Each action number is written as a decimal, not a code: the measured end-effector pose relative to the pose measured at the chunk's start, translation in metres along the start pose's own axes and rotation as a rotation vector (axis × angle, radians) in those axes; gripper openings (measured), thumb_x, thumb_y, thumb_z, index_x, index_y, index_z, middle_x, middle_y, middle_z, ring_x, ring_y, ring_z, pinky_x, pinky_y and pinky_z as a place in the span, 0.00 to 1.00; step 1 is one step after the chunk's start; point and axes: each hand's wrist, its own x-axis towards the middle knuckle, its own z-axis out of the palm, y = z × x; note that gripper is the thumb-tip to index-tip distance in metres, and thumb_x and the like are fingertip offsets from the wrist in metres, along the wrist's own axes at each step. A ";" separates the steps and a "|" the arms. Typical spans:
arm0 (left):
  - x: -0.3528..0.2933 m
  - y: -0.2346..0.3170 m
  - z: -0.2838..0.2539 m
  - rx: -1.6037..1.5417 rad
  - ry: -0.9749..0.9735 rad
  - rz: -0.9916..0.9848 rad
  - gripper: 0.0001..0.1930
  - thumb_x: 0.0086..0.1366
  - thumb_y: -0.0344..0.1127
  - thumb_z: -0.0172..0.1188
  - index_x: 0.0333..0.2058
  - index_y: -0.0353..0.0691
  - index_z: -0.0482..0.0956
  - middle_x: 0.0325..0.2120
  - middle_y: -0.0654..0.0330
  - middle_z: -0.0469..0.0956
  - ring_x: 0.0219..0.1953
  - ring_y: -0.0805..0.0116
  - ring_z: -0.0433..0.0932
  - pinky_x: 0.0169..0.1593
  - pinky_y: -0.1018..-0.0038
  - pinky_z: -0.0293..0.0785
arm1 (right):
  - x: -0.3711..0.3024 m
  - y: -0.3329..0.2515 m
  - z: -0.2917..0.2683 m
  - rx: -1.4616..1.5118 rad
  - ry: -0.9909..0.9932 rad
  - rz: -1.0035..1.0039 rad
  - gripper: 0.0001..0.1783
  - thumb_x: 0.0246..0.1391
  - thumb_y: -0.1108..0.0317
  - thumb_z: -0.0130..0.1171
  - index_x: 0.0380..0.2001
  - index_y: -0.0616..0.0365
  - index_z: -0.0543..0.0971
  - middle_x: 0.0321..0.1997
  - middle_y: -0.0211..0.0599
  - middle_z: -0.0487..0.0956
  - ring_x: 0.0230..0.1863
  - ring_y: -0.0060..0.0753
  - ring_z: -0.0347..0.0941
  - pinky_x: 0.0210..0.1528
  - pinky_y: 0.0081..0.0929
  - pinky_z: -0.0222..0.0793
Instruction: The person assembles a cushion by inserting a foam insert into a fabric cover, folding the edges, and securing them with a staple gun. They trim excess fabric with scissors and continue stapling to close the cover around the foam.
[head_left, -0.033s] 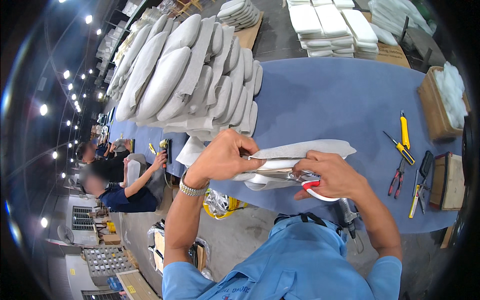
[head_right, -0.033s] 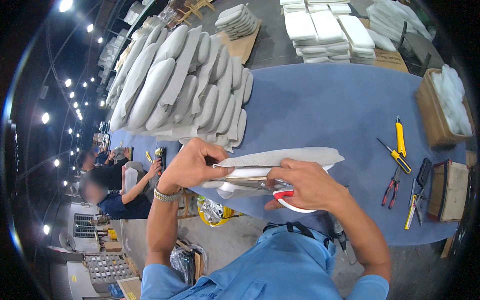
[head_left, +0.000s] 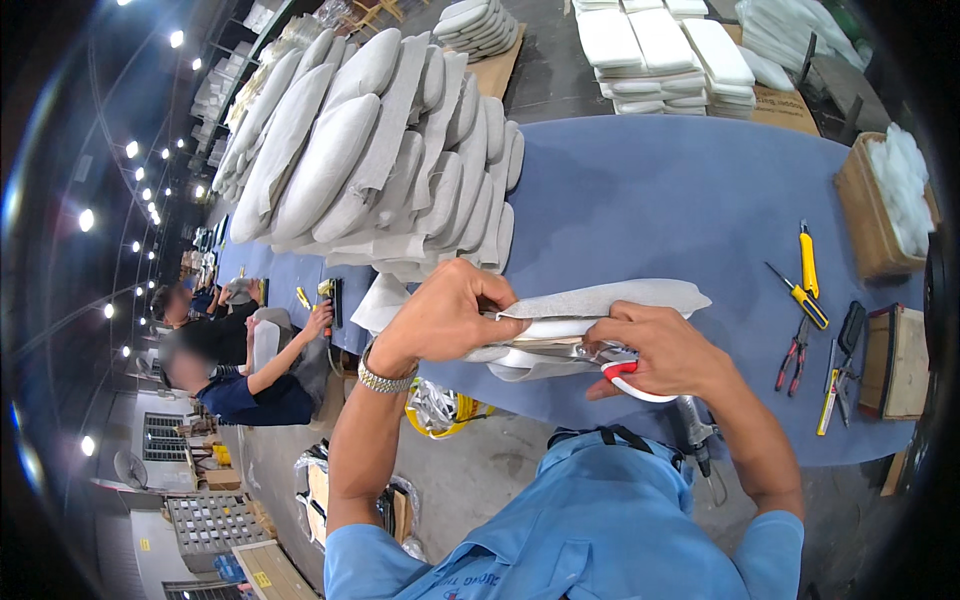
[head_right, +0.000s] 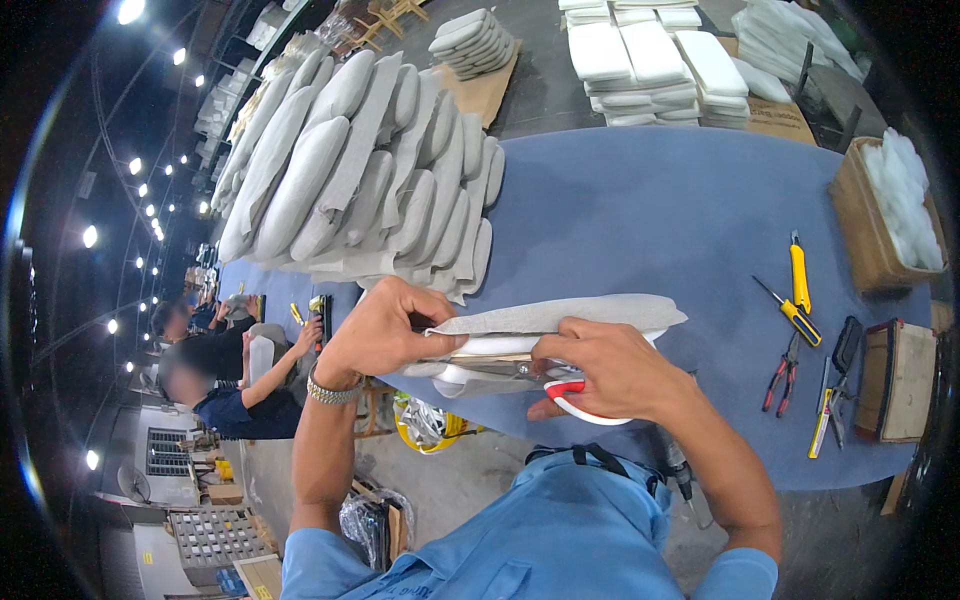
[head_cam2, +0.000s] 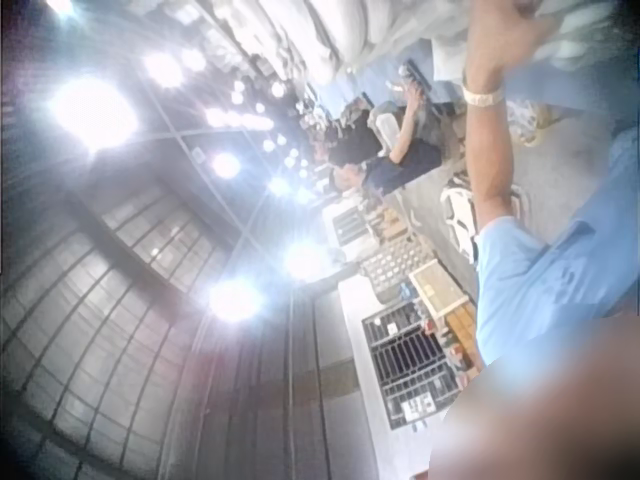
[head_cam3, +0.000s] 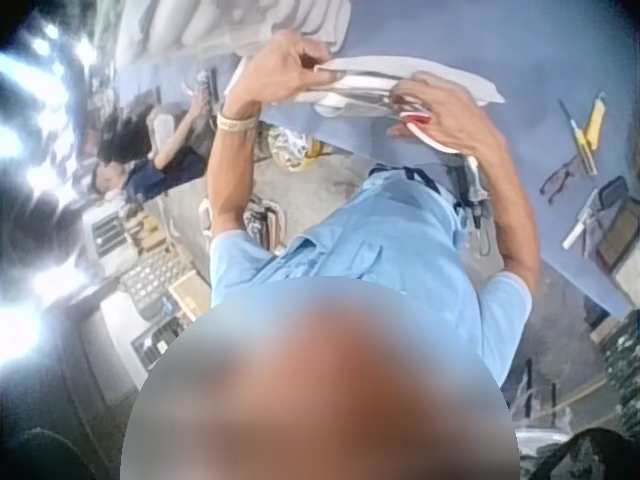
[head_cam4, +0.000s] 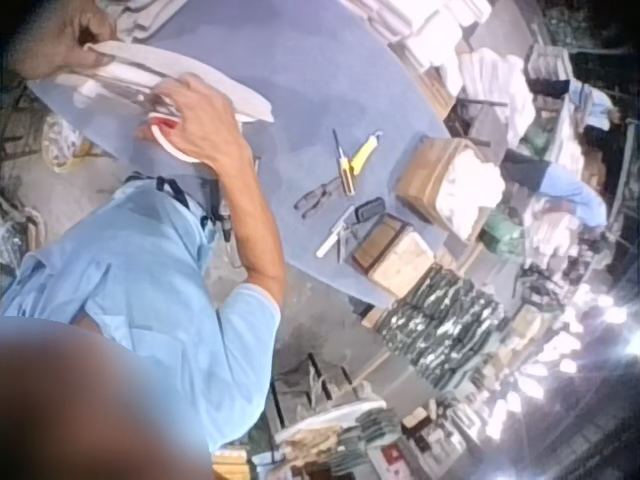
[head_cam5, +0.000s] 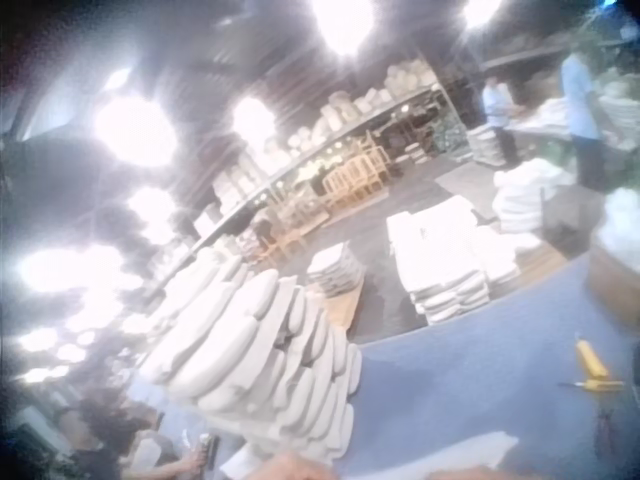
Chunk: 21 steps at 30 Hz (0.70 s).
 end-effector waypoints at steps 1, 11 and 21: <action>0.000 -0.001 0.001 0.002 -0.001 0.003 0.09 0.56 0.32 0.71 0.29 0.30 0.86 0.17 0.58 0.77 0.20 0.77 0.68 0.26 0.72 0.65 | 0.000 -0.001 0.000 -0.004 -0.002 -0.003 0.28 0.45 0.38 0.76 0.40 0.47 0.84 0.33 0.35 0.76 0.36 0.44 0.78 0.38 0.40 0.72; 0.004 -0.004 -0.005 -0.001 -0.038 -0.026 0.07 0.58 0.28 0.70 0.31 0.27 0.86 0.25 0.62 0.84 0.27 0.80 0.74 0.31 0.76 0.68 | 0.010 0.010 0.012 -0.085 -0.003 -0.079 0.27 0.50 0.37 0.71 0.36 0.49 0.83 0.31 0.34 0.78 0.33 0.45 0.78 0.34 0.42 0.72; 0.004 -0.005 -0.010 -0.006 -0.029 -0.099 0.09 0.61 0.32 0.71 0.30 0.29 0.87 0.18 0.67 0.78 0.22 0.84 0.67 0.26 0.76 0.63 | 0.010 0.004 0.001 -0.042 -0.007 -0.038 0.34 0.43 0.31 0.73 0.39 0.49 0.84 0.34 0.37 0.80 0.36 0.47 0.80 0.37 0.42 0.73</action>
